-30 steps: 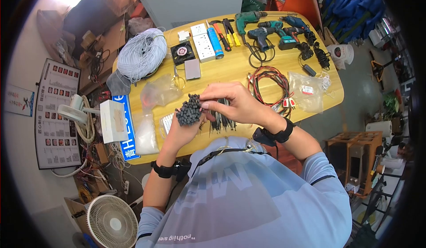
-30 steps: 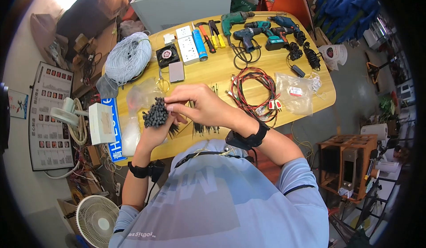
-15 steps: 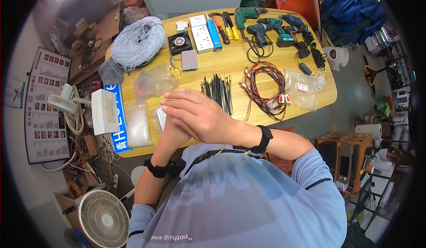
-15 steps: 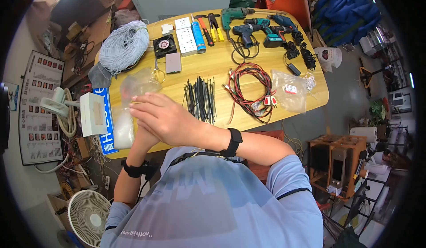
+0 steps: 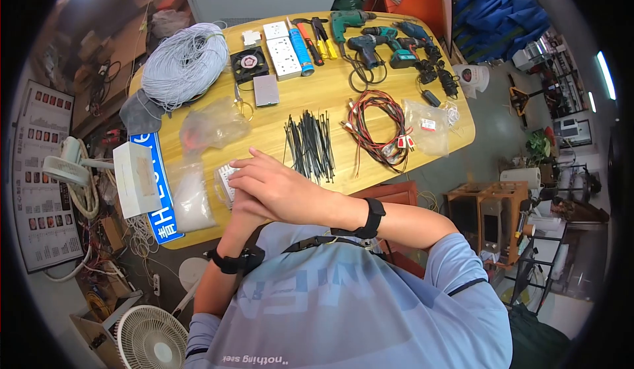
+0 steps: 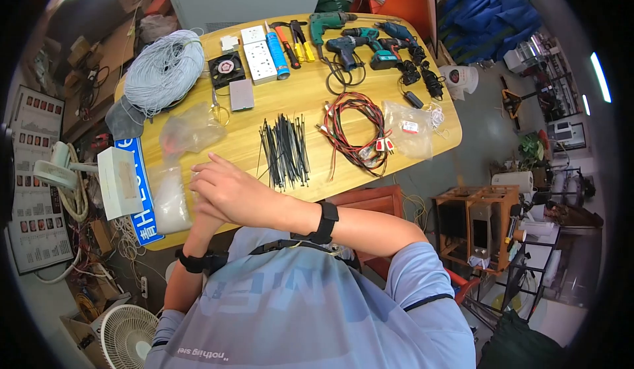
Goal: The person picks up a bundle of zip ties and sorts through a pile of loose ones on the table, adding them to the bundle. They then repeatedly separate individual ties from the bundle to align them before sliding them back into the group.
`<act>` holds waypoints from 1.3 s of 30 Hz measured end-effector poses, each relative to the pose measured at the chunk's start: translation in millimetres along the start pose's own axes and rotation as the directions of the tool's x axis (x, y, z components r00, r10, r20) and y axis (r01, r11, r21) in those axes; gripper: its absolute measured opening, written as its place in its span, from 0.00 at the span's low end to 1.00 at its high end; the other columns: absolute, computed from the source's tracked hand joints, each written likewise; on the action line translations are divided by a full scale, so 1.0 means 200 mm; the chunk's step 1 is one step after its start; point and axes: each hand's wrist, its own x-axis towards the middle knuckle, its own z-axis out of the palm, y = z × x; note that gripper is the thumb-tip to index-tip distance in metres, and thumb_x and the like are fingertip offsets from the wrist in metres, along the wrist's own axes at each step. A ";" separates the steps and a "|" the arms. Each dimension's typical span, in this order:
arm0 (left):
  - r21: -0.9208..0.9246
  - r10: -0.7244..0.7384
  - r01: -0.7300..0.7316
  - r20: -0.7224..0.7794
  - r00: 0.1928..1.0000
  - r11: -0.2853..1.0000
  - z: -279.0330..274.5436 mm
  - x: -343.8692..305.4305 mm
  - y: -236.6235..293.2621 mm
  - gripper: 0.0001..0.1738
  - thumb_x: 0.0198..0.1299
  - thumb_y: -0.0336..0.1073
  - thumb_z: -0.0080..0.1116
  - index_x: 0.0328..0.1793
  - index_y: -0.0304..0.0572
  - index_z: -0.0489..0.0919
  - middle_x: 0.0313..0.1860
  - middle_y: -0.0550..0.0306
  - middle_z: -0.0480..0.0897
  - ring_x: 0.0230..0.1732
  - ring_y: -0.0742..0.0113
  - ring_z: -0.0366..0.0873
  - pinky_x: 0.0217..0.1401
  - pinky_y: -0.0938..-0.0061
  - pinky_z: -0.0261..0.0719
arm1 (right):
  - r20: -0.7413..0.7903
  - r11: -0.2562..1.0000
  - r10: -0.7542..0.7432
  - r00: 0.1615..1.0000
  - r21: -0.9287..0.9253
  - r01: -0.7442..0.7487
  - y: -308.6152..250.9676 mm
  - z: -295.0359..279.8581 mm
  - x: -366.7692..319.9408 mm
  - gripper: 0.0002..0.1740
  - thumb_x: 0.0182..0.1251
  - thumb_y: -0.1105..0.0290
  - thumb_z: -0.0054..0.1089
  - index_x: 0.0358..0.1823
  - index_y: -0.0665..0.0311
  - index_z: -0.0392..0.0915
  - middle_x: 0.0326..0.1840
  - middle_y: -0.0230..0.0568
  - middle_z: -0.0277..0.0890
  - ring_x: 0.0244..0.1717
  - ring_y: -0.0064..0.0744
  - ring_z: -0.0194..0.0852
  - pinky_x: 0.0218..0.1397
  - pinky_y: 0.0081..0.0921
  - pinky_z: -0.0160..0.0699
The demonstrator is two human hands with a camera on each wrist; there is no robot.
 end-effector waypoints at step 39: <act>-0.132 -0.640 0.629 -0.253 0.726 0.766 -0.17 -0.04 -0.21 0.14 0.61 0.37 0.69 0.38 0.29 0.82 0.31 0.57 0.85 0.32 0.74 0.79 0.37 0.72 0.77 | 0.259 0.361 0.912 0.319 -0.136 -0.923 1.67 0.30 -0.56 0.17 0.55 0.64 0.69 0.25 0.77 0.82 0.25 0.56 0.82 0.31 0.50 0.85 0.44 0.38 0.84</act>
